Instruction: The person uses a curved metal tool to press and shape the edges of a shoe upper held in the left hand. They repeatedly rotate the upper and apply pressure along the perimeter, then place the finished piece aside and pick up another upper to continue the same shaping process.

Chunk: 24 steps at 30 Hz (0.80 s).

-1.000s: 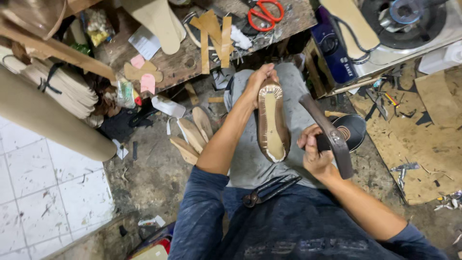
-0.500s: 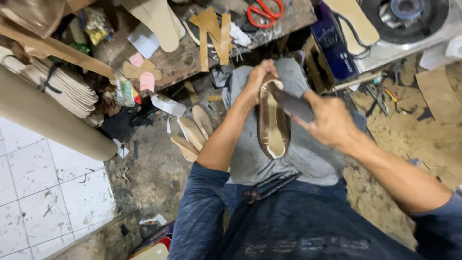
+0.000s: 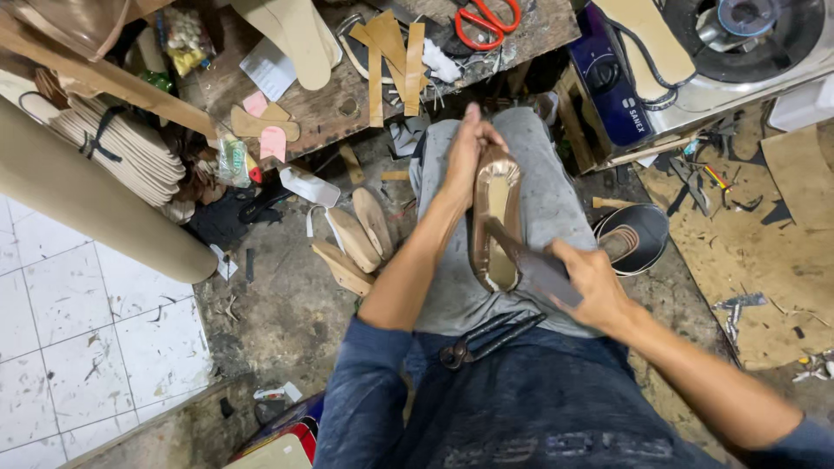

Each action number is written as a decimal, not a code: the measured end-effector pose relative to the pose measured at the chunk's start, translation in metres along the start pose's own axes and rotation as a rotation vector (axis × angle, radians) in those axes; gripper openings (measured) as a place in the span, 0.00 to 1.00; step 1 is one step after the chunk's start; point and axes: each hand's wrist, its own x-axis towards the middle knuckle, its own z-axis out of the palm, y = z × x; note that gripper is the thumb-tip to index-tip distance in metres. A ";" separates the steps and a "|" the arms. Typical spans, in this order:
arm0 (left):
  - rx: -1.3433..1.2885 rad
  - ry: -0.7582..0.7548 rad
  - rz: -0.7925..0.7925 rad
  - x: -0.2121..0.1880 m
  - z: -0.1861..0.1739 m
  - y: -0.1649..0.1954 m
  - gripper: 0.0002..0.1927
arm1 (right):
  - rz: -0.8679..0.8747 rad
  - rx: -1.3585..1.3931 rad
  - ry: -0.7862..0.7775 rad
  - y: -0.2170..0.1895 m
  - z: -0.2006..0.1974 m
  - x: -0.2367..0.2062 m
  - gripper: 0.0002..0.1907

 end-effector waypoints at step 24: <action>0.814 -0.116 0.891 -0.135 0.054 0.124 0.44 | -0.068 -0.123 0.177 -0.075 -0.148 -0.010 0.18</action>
